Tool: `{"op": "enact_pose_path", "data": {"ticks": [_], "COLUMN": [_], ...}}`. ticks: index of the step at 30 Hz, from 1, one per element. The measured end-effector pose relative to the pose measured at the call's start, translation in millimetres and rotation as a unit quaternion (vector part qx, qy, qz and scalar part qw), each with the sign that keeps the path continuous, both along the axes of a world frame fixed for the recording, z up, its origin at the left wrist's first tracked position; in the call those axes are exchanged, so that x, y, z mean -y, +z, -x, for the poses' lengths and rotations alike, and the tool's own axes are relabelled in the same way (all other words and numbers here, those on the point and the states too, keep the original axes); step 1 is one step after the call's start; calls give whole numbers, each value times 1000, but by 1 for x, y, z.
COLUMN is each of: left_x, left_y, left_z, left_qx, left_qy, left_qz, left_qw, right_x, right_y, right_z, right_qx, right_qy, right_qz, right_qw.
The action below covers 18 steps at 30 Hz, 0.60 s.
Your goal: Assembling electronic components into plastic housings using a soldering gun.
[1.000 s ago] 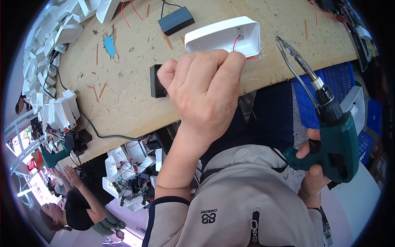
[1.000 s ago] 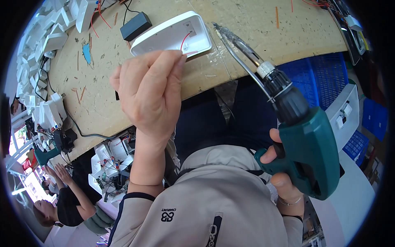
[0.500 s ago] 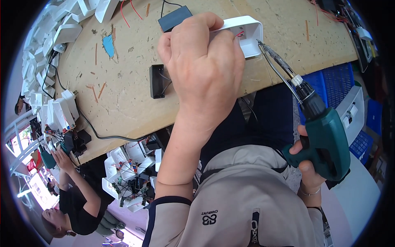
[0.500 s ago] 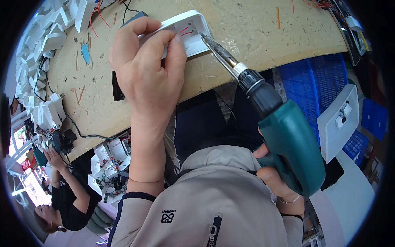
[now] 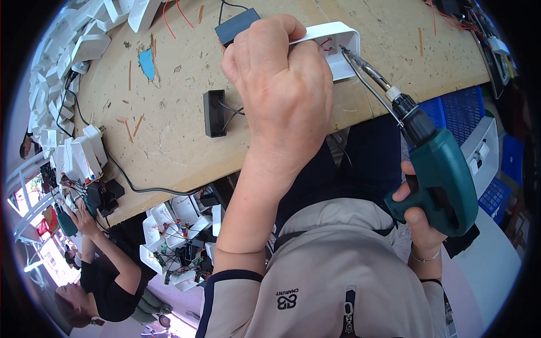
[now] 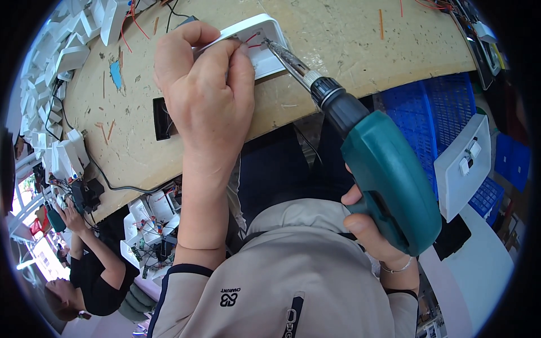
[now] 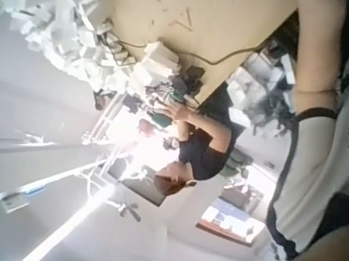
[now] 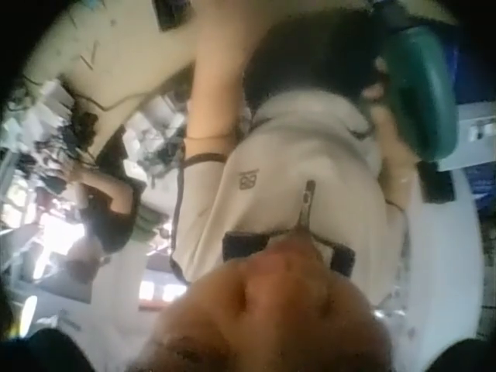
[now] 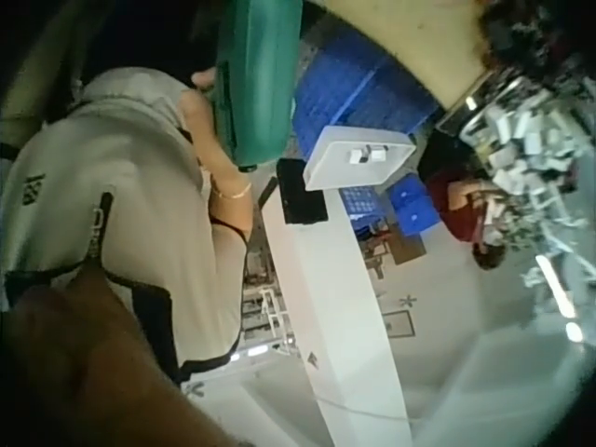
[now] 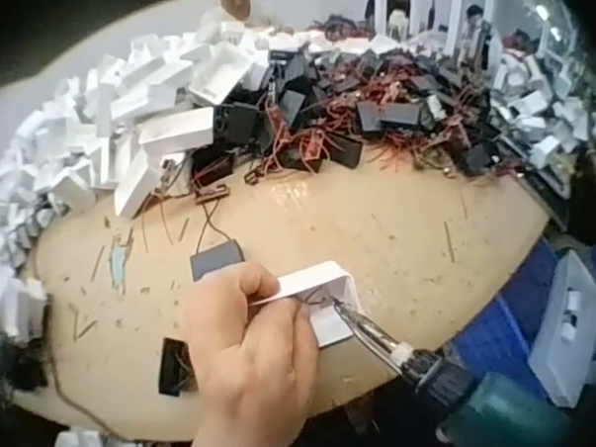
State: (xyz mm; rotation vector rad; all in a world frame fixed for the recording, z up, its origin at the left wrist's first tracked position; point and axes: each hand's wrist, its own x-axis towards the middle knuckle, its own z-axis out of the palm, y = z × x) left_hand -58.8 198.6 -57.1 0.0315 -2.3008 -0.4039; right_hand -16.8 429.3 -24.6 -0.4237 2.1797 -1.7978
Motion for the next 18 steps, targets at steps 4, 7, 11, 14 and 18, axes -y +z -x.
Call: {"op": "enact_pose_path", "data": {"ticks": [4, 7, 11, 14, 18], "left_x": [1, 0, 1, 1, 1], "left_y": [-1, -1, -1, -1, 1], "left_z": [-1, 0, -1, -1, -1], "left_qx": [7, 11, 14, 16, 21], "left_qy": [5, 4, 10, 10, 7], "left_qz": [4, 10, 9, 8, 10], "left_qw": [1000, 1000, 1000, 1000, 1000], "right_x": [6, 9, 13, 15, 15], "right_y": [5, 6, 6, 7, 8], "right_z": [0, 2, 4, 4, 5], "right_qx": [62, 40, 64, 62, 59], "right_qy": [-20, -24, -31, -39, -36], "right_qz": [-3, -2, -7, -9, -17], "right_qw": [998, 999, 997, 997, 998]}}
